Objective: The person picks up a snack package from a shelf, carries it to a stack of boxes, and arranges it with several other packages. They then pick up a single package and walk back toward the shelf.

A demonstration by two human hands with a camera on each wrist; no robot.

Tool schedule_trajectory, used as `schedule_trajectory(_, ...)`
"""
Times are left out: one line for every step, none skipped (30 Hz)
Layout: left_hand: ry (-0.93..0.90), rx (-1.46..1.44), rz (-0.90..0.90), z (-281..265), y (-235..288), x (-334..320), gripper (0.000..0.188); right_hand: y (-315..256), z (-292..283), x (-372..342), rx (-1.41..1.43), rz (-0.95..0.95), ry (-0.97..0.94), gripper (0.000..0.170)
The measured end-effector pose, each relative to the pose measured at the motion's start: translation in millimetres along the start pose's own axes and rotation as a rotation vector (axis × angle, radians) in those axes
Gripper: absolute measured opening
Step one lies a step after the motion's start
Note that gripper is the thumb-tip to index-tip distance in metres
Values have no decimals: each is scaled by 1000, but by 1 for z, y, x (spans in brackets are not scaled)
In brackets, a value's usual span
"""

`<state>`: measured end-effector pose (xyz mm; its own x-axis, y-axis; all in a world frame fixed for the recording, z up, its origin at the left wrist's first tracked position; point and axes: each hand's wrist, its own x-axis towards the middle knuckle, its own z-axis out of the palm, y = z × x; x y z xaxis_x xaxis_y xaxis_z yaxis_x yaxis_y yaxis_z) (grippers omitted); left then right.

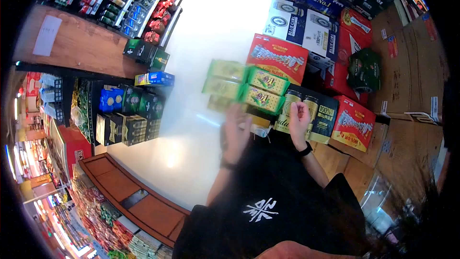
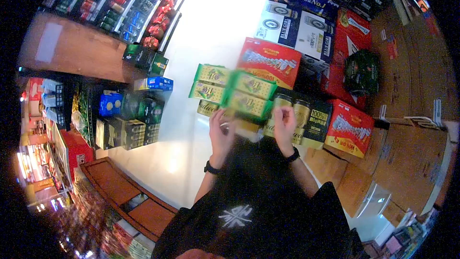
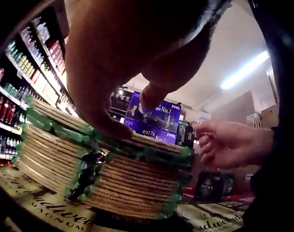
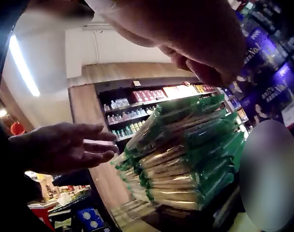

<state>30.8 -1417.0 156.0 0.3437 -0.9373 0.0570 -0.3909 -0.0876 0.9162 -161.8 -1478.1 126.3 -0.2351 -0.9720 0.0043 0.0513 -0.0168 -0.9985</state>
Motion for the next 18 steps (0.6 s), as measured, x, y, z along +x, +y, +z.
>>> schedule_trajectory(10, -6, -54, -3, -1, -5, 49, -2, 2, -4, 13, -58, 21, 11)
schedule_trajectory(20, -12, -106, -6, -2, -9, 47, -7, 1, -9, -17, -36, -25, 11)
schedule_trajectory(31, -19, -155, -10, -4, -14, 44, -13, -4, -17, -48, -15, -70, 11)
schedule_trajectory(33, -29, -118, -12, -9, -18, 42, -19, -5, -23, -78, 3, -113, 12)
schedule_trajectory(33, -41, -80, -12, -15, -22, 40, -22, -3, -26, -129, -84, -157, 11)
schedule_trajectory(32, -52, -44, -13, -21, -26, 38, -26, 0, -31, -183, -170, -199, 11)
schedule_trajectory(21, -73, -47, -14, -27, -31, 36, -32, 3, -37, -236, -255, -242, 10)
schedule_trajectory(11, -93, -52, -15, -34, -37, 34, -39, 4, -44, -275, -250, -293, 9)
schedule_trajectory(5, -112, -60, -19, -36, -44, 32, -37, 9, -51, -245, -269, -332, 9)
schedule_trajectory(5, -109, -118, -24, -39, -51, 30, -33, 16, -58, -212, -288, -375, 9)
schedule_trajectory(11, -107, -175, -29, -42, -59, 29, -32, 22, -64, -176, -311, -424, 9)
schedule_trajectory(24, -106, -235, -37, -43, -67, 27, -39, 24, -74, -274, -291, -510, 11)
schedule_trajectory(65, -104, -254, -48, -43, -77, 27, -40, 31, -84, -269, -315, -558, 11)
schedule_trajectory(111, -100, -275, -60, -44, -89, 27, -39, 40, -96, -260, -340, -611, 10)
schedule_trajectory(161, -95, -301, -73, -45, -103, 26, -38, 49, -110, -249, -362, -669, 10)
schedule_trajectory(227, -97, -313, -86, -49, -121, 26, -39, 56, -126, -267, -394, -734, 10)
schedule_trajectory(297, -100, -325, -98, -53, -138, 25, -39, 65, -141, -258, -442, -826, 11)
schedule_trajectory(370, -103, -338, -110, -57, -158, 25, -40, 72, -158, -247, -489, -921, 11)
